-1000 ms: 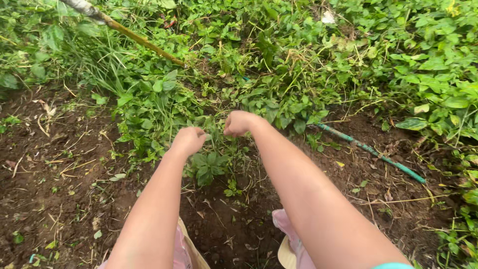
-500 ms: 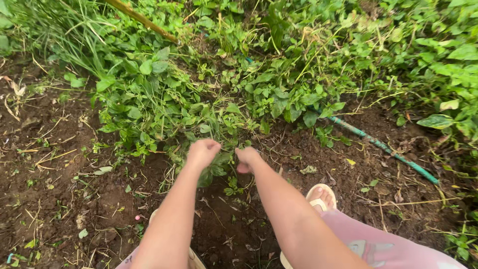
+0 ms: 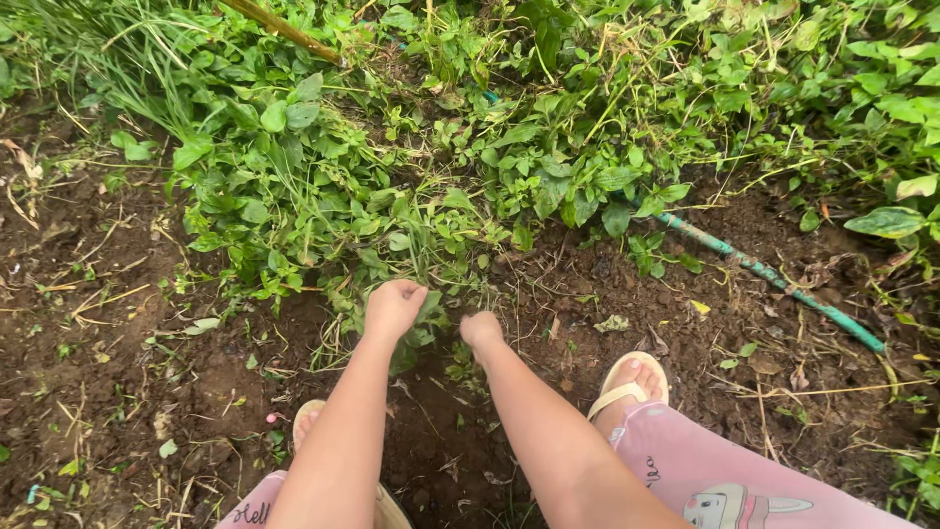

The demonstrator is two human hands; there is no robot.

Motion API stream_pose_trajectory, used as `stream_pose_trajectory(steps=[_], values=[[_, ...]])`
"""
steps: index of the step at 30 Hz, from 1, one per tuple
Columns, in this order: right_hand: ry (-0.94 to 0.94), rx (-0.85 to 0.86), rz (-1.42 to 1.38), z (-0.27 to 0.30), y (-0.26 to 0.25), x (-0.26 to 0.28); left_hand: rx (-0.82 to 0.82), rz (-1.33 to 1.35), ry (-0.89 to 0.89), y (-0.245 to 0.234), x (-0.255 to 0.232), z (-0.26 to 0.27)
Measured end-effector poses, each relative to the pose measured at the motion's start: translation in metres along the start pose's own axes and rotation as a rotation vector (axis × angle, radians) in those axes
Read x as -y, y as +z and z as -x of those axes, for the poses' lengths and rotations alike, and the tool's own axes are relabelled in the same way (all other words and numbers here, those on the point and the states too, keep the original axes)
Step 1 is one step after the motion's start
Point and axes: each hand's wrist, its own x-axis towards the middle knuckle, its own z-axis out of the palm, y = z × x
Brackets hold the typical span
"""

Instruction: The person weeds the ground by pulling up weeds and plants from the soil by hand.

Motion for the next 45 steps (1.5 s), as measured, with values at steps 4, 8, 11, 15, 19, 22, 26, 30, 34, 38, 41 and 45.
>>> stream_pose_trajectory(steps=[4, 8, 11, 15, 19, 22, 26, 30, 34, 38, 41, 45], values=[[-0.052, -0.055, -0.080, 0.019, -0.016, -0.007, -0.064, -0.013, 0.109, -0.005, 0.000, 0.006], [-0.129, -0.023, -0.214, 0.040, -0.029, -0.007, 0.020, -0.102, 0.064, -0.015, 0.003, 0.016], [-0.181, -0.026, -0.188, 0.048, -0.030, -0.007, -0.085, -0.272, 0.208, -0.019, -0.004, 0.026], [-0.248, -0.094, -0.195, 0.069, -0.039, -0.004, -0.234, -0.451, 0.594, -0.006, -0.040, 0.044], [-0.506, -0.146, -0.085, 0.097, -0.072, 0.038, -0.173, -0.329, 0.607, -0.001, -0.063, 0.049], [-0.590, -0.020, 0.007, 0.110, -0.115, 0.115, -0.193, -0.262, 0.493, -0.017, -0.066, 0.054], [-0.796, 0.024, 0.097, 0.141, -0.157, 0.167, -0.606, 0.037, 0.427, -0.037, -0.066, 0.048], [-0.896, -0.190, -0.030, 0.146, -0.150, 0.168, -0.593, 0.073, 0.327, -0.036, -0.050, 0.028], [-0.827, -0.151, 0.038, 0.125, -0.120, 0.139, -0.511, 0.170, 0.293, -0.015, -0.037, 0.014], [-0.720, -0.074, 0.108, 0.117, -0.101, 0.121, -0.503, 0.088, 0.235, -0.003, -0.029, 0.019], [-0.733, 0.000, 0.247, 0.127, -0.111, 0.140, -0.588, 0.101, 0.101, -0.017, -0.037, 0.024], [-0.691, -0.033, 0.126, 0.138, -0.171, 0.263, -0.756, 0.307, 0.195, -0.052, -0.077, 0.028]])
